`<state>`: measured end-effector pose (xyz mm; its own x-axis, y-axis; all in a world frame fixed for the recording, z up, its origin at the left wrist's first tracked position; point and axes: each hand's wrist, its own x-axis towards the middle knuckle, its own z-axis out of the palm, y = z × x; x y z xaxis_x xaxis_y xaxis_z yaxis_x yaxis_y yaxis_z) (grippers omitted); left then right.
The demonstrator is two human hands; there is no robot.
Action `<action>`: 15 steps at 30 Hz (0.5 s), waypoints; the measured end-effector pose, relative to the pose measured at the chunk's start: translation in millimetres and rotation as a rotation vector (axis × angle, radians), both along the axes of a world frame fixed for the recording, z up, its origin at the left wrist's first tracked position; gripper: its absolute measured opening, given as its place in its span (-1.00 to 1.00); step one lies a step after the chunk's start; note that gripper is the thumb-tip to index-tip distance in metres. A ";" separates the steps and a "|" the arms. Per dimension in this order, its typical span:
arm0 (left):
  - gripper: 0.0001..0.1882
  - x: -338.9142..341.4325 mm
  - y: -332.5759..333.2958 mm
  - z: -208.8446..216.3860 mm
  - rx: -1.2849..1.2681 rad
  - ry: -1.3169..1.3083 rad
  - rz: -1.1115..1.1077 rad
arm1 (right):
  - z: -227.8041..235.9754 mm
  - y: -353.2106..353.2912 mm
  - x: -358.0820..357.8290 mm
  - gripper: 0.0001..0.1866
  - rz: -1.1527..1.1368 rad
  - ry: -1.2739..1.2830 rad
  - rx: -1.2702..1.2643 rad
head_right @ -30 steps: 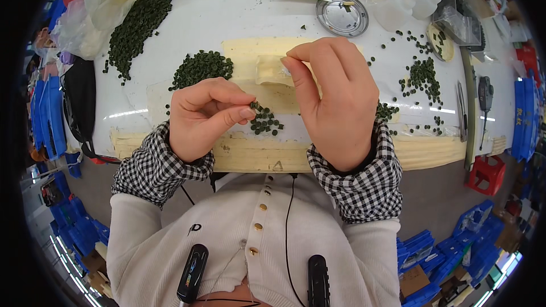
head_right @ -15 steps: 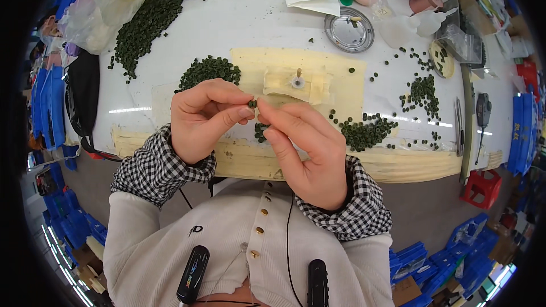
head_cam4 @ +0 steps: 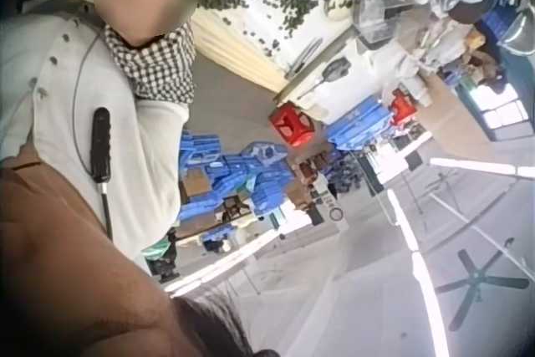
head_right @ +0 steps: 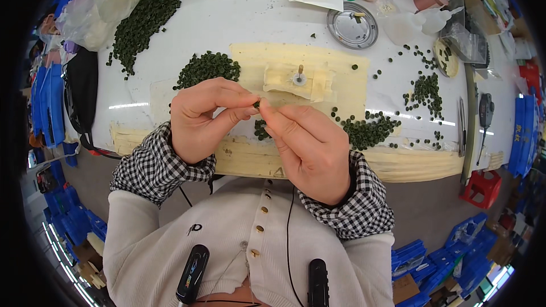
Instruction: Assembling small green plastic components into a larger part on a factory workbench.
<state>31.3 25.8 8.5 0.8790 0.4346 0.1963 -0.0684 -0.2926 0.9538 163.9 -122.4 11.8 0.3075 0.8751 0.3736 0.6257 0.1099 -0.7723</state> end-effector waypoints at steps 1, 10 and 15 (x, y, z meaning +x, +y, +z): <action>-0.79 0.1 0.2 -0.4 -0.002 0.003 0.000 | 0.1 0.1 -0.5 -0.63 -0.004 -0.004 -0.001; -0.83 3.2 -2.9 4.2 0.101 0.125 -0.113 | -3.2 -10.8 8.6 -0.72 -0.243 -0.050 0.102; -0.80 3.5 -10.0 -11.8 0.635 0.018 -0.149 | -3.5 -25.1 7.2 -0.77 -0.321 -0.056 0.049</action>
